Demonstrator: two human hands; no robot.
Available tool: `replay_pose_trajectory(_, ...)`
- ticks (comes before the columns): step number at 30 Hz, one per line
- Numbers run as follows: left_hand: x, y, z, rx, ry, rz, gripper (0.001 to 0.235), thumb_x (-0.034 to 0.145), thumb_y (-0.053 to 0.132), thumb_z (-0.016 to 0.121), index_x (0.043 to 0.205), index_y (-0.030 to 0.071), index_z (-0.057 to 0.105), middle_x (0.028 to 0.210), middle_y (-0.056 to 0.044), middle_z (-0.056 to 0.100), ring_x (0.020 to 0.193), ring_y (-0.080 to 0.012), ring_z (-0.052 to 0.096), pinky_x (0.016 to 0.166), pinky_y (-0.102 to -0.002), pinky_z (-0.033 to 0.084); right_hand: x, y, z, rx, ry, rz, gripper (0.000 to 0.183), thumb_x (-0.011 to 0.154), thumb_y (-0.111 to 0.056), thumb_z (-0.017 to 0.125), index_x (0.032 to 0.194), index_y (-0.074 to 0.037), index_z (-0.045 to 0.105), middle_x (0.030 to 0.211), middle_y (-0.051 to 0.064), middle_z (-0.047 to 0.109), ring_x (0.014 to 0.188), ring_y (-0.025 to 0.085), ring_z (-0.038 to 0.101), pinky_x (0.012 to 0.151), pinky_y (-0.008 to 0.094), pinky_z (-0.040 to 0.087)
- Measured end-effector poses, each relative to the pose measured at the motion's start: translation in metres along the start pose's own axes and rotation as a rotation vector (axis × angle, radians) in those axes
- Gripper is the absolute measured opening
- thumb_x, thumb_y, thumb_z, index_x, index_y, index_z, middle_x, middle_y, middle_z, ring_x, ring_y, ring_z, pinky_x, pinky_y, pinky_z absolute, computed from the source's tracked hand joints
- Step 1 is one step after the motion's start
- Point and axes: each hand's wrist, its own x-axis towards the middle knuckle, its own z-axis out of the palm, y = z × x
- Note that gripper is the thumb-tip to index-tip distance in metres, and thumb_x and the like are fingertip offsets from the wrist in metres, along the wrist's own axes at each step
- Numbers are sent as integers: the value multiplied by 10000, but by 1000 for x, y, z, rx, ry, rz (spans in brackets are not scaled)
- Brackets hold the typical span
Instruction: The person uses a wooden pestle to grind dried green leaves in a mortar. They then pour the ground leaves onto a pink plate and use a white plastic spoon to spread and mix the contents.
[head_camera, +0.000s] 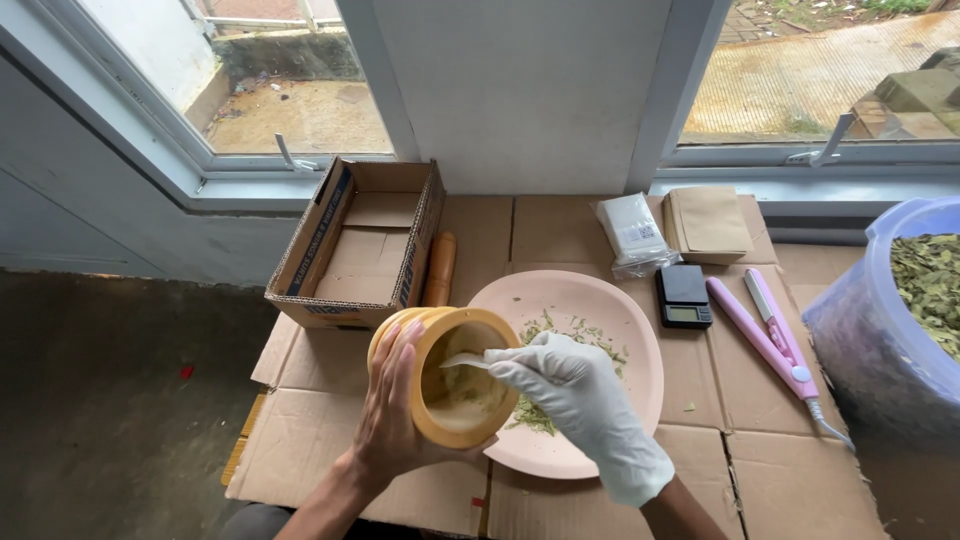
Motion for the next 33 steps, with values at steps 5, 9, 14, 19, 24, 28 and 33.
replay_pose_trajectory(5, 1, 9, -11, -18, 60, -42, 1466, 750, 642, 1049, 1719, -5, 159, 1683, -293, 400, 1563, -501, 486, 1328, -736, 430, 9, 3, 18, -401, -209, -218, 273, 998, -391, 764, 1247, -347, 869, 932, -37, 714, 842, 157, 719, 741, 293, 551)
replay_pose_trajectory(9, -8, 1, -11, -90, 70, -180, 1520, 663, 547, 1098, 1716, 1, 148, 1662, -291, 412, 1575, -492, 445, 1334, -679, 461, 24, -31, 28, -448, -421, -89, 252, 962, -318, 814, 1188, -382, 905, 875, -61, 738, 832, 125, 685, 760, 286, 564)
replay_pose_trajectory(14, 15, 17, -34, -196, 188, -442, 1385, 685, 405, 1039, 1707, 14, 189, 1649, -270, 438, 1550, -435, 495, 1313, -573, 495, 35, -48, 44, -69, -246, 130, 376, 845, -235, 915, 1210, -147, 884, 1053, 12, 874, 895, 109, 787, 834, 242, 647)
replay_pose_trajectory(19, -1, 19, -43, -119, 284, -581, 1354, 667, 345, 1024, 1697, 5, 214, 1680, -265, 432, 1589, -447, 459, 1337, -567, 428, 35, -50, 43, -26, -234, 66, 446, 873, -288, 884, 670, -133, 519, 1388, 63, 864, 603, 57, 466, 558, 242, 459)
replay_pose_trajectory(24, -16, 18, -50, -89, 405, -759, 1314, 641, 252, 1005, 1676, 41, 223, 1635, -242, 404, 1519, -405, 466, 1276, -519, 439, 25, -39, -7, -184, 59, 406, 462, 987, -479, 609, 1365, -293, 800, 1401, -64, 840, 991, 146, 847, 932, 256, 665)
replay_pose_trajectory(28, -23, 16, -52, -89, 428, -817, 1276, 657, 230, 994, 1662, 54, 229, 1603, -231, 416, 1478, -393, 491, 1239, -513, 470, -15, 47, -34, -524, 129, 402, 290, 1004, -245, 749, 1278, -256, 843, 1082, -38, 856, 926, 94, 766, 929, 265, 619)
replay_pose_trajectory(33, -29, 10, -56, -102, 377, -779, 1289, 702, 273, 973, 1672, 93, 143, 1653, -270, 328, 1537, -428, 421, 1292, -545, 410, -46, 111, -35, -732, 99, 36, 508, 936, -351, 818, 1438, -305, 757, 1387, 113, 728, 1253, 243, 700, 1037, 344, 585)
